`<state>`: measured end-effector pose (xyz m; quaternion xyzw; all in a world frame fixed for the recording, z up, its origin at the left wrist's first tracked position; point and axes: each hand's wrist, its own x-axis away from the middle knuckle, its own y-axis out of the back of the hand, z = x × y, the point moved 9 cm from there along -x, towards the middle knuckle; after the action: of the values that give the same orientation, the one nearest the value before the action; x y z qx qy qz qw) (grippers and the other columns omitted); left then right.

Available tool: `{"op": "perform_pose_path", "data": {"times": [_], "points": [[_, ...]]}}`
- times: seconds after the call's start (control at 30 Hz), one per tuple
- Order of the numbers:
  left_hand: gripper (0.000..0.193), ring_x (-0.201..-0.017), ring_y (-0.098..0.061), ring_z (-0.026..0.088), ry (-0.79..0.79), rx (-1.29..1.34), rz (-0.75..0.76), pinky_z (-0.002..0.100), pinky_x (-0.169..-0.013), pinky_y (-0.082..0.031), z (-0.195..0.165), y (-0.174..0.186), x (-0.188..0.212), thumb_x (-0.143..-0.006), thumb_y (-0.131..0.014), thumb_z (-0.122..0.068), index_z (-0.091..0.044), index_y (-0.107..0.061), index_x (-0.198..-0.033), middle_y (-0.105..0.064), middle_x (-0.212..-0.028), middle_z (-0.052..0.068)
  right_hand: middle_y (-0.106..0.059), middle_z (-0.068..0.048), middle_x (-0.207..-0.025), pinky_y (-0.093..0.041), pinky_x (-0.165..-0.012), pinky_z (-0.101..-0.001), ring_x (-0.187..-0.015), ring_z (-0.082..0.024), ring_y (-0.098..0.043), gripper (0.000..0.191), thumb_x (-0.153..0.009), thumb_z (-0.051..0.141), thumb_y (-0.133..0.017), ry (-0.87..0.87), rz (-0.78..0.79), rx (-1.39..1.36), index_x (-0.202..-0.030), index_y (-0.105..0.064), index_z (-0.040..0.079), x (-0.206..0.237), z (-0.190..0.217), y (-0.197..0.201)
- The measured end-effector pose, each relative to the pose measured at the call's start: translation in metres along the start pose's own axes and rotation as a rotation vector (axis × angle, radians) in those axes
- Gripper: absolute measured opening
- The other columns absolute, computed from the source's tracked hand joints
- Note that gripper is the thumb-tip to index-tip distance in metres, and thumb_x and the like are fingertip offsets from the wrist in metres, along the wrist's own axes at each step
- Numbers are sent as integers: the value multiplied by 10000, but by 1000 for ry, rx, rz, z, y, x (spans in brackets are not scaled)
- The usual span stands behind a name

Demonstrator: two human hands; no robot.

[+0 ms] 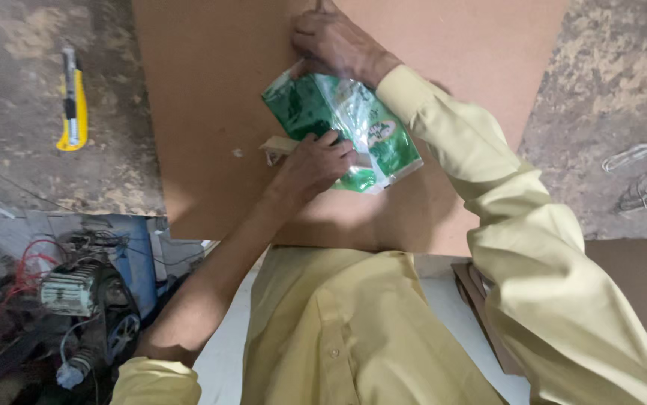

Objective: The person applies white adhesive from a packet onto a brown cardboard sheet using a small wooden block as a spreader. They then place a decorative calligraphy textile onto the glued surface and press it down to adhere.

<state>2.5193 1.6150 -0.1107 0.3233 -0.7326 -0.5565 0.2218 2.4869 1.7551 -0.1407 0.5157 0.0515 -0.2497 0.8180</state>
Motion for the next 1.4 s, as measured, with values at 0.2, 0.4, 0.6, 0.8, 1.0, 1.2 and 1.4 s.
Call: {"op": "perform_pose_path", "data": {"times": [0.2,0.4,0.6,0.8,1.0,1.2,1.4], "points": [[194,-972,-600,228,113,-333,-40,420,-698,-502,43,43,-10,-874,-622,-183,-157,-628,-1067,-624,-1020,21,-647,-140,-1161,-526,-930,-452,-1093,-327,-631,436,-983,378,-758,13,-2,170,-1192,-668,6,-7,-11,28],[277,-1008,-621,215,119,-250,-107,438,-767,-517,72,83,-27,-813,-622,-160,-161,-598,-1089,-632,-1038,1,-612,-117,-1434,-517,-1034,-426,-1351,-303,-550,349,-1065,229,-636,-11,4,307,-1377,-659,73,9,1,45],[36,-981,-590,198,5,-321,-187,421,-822,-512,56,74,-49,-952,-651,-172,-161,-619,-939,-611,-1002,2,-379,62,-1689,-180,-1307,-472,-1599,-231,-199,531,-1039,350,-564,-114,274,108,-1548,-539,200,61,11,24],[141,-988,-593,244,41,-204,-159,450,-792,-497,49,50,-36,-888,-640,-216,-162,-651,-1017,-617,-1029,25,-315,79,-1735,-117,-1318,-513,-1616,-224,-180,536,-1088,401,-510,-175,275,129,-1596,-508,231,79,-8,12],[346,-1112,-561,268,214,-170,-118,479,-917,-486,62,42,31,-956,-647,-281,-102,-669,-1251,-600,-1190,61,-324,77,-1729,-127,-1331,-512,-1615,-233,-202,503,-1121,370,-500,-189,252,106,-1602,-506,223,84,-10,10],[373,-1233,-587,231,319,-389,68,430,-994,-499,92,60,109,-878,-682,-235,-138,-659,-1237,-620,-1275,33,-355,39,-1733,-133,-1325,-520,-1618,-248,-224,496,-1113,348,-514,-179,234,158,-1590,-528,214,81,-15,9],[466,-1207,-582,299,212,-413,-74,501,-981,-494,60,29,101,-865,-633,-225,-100,-637,-1314,-614,-1302,76,-387,12,-1719,-150,-1319,-532,-1610,-278,-261,489,-1125,353,-501,-174,220,143,-1586,-527,195,78,-14,10]]}}
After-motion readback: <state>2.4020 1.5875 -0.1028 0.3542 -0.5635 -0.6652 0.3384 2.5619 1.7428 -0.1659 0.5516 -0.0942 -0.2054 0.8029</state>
